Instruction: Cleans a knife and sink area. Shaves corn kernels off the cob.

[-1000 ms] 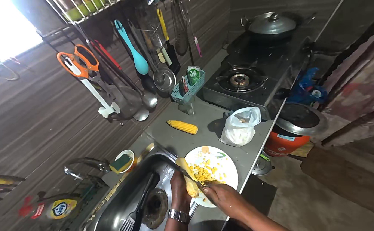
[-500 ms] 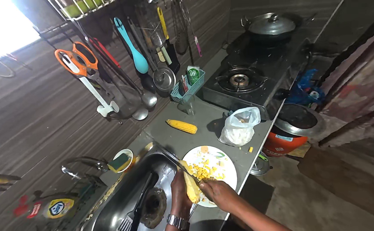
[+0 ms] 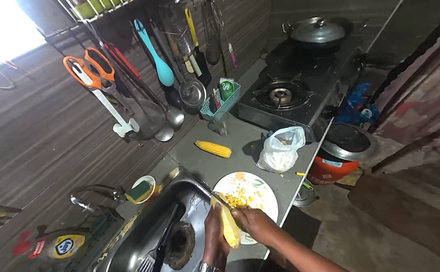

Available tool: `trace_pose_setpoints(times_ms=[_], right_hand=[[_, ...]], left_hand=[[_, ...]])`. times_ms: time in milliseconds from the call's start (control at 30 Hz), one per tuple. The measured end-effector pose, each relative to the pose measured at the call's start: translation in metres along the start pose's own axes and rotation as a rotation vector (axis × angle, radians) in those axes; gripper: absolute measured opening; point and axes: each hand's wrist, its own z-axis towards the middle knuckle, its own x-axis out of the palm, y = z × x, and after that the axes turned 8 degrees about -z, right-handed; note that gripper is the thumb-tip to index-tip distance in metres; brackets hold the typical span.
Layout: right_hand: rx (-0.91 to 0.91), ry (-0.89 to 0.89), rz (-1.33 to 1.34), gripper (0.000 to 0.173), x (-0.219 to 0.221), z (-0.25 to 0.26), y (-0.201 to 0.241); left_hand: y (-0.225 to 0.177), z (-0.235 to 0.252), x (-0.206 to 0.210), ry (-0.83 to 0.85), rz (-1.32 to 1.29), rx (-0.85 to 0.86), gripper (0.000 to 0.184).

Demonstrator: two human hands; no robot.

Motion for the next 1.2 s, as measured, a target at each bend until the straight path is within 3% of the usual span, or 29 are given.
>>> trace_pose_setpoints(times_ms=[200,500,733,933,1033,1100,1200], right_hand=[[-0.007,0.005,-0.026,0.074,0.003,-0.013,-0.004],[0.018,0.025,0.007,0.074,-0.008,0.016,-0.004],[0.065,0.029,0.050,0.071,-0.015,-0.005,-0.001],[0.004,-0.100,-0.049,0.058,-0.012,-0.035,0.015],[-0.124,-0.093,-0.078,0.056,-0.009,-0.045,0.022],[-0.171,-0.045,0.052,0.057,-0.015,-0.051,0.014],[-0.085,-0.202,0.179,0.048,-0.036,-0.056,-0.021]], left_hand=[[-0.007,0.005,-0.004,-0.039,0.009,0.029,0.033],[0.006,-0.024,-0.010,0.015,0.136,-0.016,0.040],[-0.010,0.002,-0.021,0.012,-0.051,-0.037,0.036],[-0.008,0.014,-0.023,0.181,0.170,0.079,0.063],[-0.007,0.010,-0.010,0.055,0.239,0.085,0.054],[-0.006,0.004,-0.004,0.001,0.276,0.083,0.050],[-0.008,0.001,-0.007,0.030,0.311,0.075,0.053]])
